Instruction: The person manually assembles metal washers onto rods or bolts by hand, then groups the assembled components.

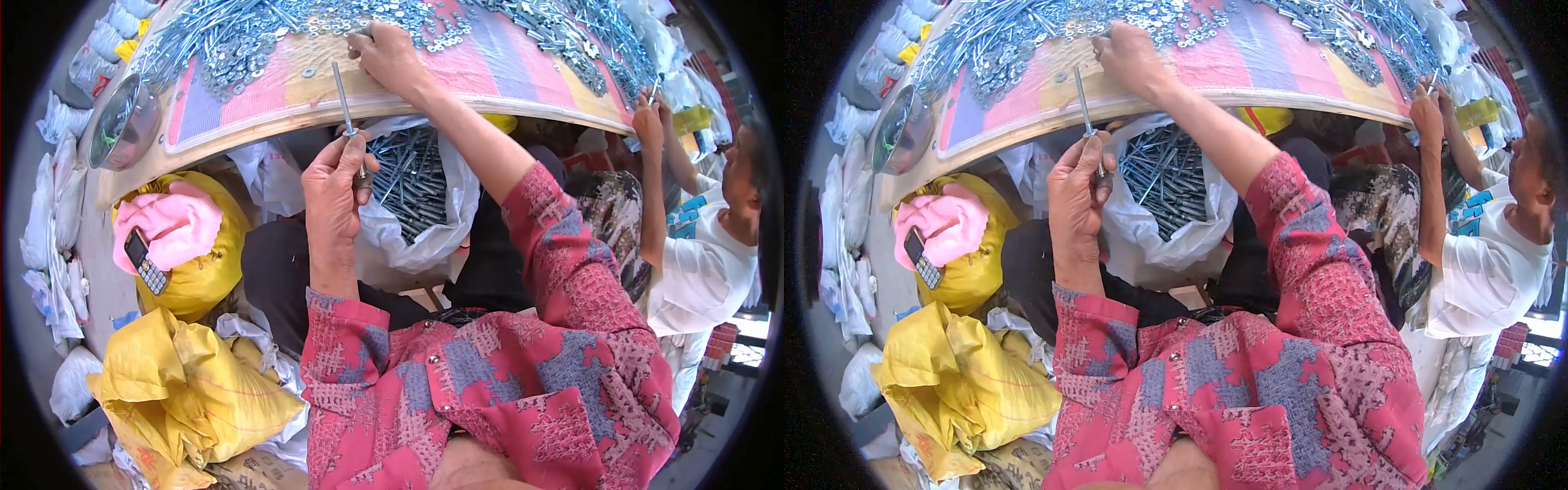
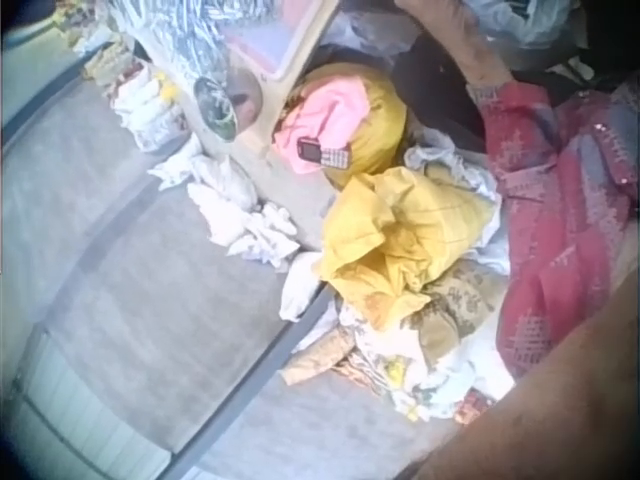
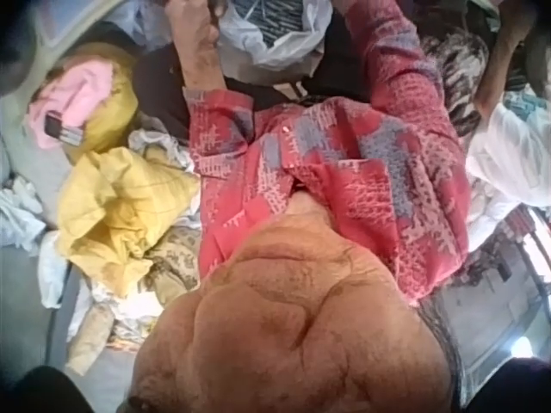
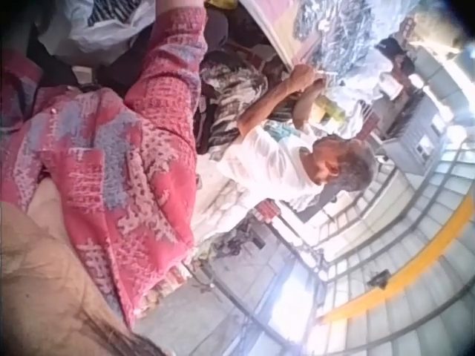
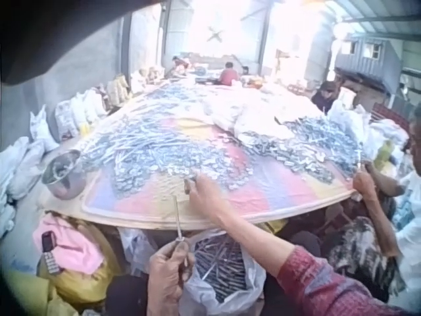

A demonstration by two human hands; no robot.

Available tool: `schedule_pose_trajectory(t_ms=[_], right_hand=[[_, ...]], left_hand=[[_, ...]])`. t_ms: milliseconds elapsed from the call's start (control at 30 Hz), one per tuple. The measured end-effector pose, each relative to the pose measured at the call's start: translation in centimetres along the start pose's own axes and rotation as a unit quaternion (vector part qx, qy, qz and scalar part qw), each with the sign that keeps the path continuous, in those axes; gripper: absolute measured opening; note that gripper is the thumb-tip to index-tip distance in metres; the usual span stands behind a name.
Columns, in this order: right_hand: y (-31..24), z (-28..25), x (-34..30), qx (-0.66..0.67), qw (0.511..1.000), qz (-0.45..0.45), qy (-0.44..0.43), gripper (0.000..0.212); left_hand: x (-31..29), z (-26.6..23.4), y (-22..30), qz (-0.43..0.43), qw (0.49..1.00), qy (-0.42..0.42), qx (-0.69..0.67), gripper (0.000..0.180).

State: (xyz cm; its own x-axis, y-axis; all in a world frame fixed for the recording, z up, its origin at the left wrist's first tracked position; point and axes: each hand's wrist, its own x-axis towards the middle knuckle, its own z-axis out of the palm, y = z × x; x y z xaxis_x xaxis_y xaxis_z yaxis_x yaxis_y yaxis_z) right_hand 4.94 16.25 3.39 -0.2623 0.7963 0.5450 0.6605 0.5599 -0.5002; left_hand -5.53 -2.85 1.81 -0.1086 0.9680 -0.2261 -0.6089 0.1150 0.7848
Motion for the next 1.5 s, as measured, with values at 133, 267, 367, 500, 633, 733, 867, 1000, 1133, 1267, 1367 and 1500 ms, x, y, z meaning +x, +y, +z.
schedule_pose_trajectory(t_ms=[133,267,367,500,633,733,867,1000,1133,1267,1367,1500], right_hand=[[-3.1,-2.9,-3.1,0.215,0.962,0.146,-0.080,0.034],[-2.2,-3.0,-4.3,0.359,0.911,0.192,-0.067,0.028],[-1.4,-3.8,-4.7,0.410,0.890,0.196,-0.047,0.025],[-1.6,-4.8,-5.6,0.366,0.925,0.094,-0.031,0.019],[-4.1,-6.2,-10.7,0.413,0.885,0.092,-0.195,0.013],[-2.8,-11.5,-10.3,0.361,0.873,0.141,-0.296,0.023],[9.4,-13.5,-4.4,0.172,0.973,0.150,-0.010,0.027],[18.4,-12.9,1.2,-0.147,0.973,0.166,0.068,0.030],[18.8,-10.4,3.3,-0.266,0.946,0.182,0.039,0.032],[20.8,-10.9,3.2,-0.296,0.942,0.133,0.085,0.039],[15.6,-11.2,1.7,-0.053,0.993,0.104,-0.010,0.037],[5.7,-11.2,-3.8,0.233,0.961,0.129,-0.080,0.035]], left_hand=[[0.0,0.4,-0.4,-0.004,0.999,-0.030,0.019,0.022],[0.1,1.0,-1.0,-0.026,0.998,-0.050,0.033,0.024],[0.4,1.3,-1.4,-0.046,0.997,-0.060,0.019,0.025],[0.8,1.0,-1.6,-0.072,0.995,-0.070,-0.015,0.021],[1.4,0.7,-1.8,-0.044,0.999,-0.019,-0.008,0.013],[1.1,1.5,-2.2,-0.049,0.998,-0.017,0.020,0.010],[0.7,2.7,-1.9,-0.054,0.995,-0.064,0.050,0.009],[1.1,3.2,-2.8,-0.091,0.992,-0.071,0.057,0.011],[1.4,3.8,-3.0,-0.106,0.990,-0.063,0.062,0.013],[1.9,4.5,-3.6,-0.100,0.991,-0.062,0.065,0.015],[1.9,4.1,-3.6,-0.097,0.991,-0.049,0.072,0.016],[2.0,4.1,-3.8,-0.098,0.991,-0.064,0.070,0.016]])
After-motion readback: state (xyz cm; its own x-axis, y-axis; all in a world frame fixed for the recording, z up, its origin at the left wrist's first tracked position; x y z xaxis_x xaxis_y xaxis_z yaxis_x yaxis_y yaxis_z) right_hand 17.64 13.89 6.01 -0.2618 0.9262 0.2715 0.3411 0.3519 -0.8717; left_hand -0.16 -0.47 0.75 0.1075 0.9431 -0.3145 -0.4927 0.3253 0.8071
